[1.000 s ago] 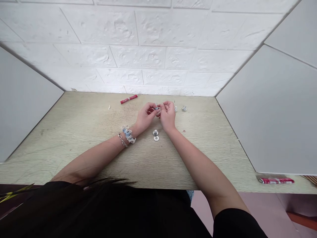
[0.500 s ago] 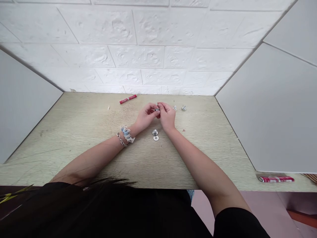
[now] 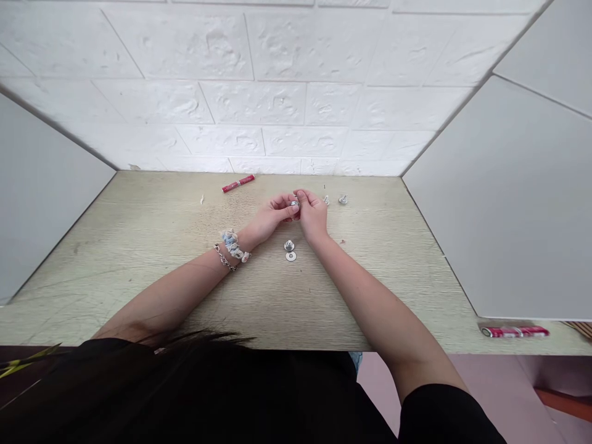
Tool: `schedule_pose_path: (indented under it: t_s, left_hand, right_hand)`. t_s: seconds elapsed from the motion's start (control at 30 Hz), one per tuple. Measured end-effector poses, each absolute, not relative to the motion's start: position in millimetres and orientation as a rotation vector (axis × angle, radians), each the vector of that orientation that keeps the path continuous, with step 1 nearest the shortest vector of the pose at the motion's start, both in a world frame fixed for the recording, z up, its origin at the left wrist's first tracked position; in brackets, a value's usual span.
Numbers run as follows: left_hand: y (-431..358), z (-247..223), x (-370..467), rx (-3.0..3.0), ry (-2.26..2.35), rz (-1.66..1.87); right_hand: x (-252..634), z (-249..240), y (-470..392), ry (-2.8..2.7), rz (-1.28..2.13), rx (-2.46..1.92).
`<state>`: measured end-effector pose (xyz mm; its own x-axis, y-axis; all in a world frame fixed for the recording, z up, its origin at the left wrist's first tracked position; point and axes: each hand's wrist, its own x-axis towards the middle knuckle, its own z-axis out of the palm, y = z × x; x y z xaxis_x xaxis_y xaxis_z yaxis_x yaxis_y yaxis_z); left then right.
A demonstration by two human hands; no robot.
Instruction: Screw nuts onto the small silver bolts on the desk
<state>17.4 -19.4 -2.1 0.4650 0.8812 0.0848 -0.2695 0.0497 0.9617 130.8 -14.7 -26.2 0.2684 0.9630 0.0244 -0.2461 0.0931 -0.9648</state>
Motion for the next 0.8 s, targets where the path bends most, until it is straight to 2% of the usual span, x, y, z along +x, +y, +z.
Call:
schedule_pose_path:
  t_s: [0.53,0.8]
  left_hand:
    - [-18.7,-1.5,19.9,1.134,0.782,1.018]
    - [-9.5,-5.9,15.1,0.837,0.647,1.068]
  right_hand:
    - [133.5,-26.5,-9.3,-0.751,1.13,-1.049]
    - [129.7,-20.8,-16.6,-0.816,1.044,-1.13]
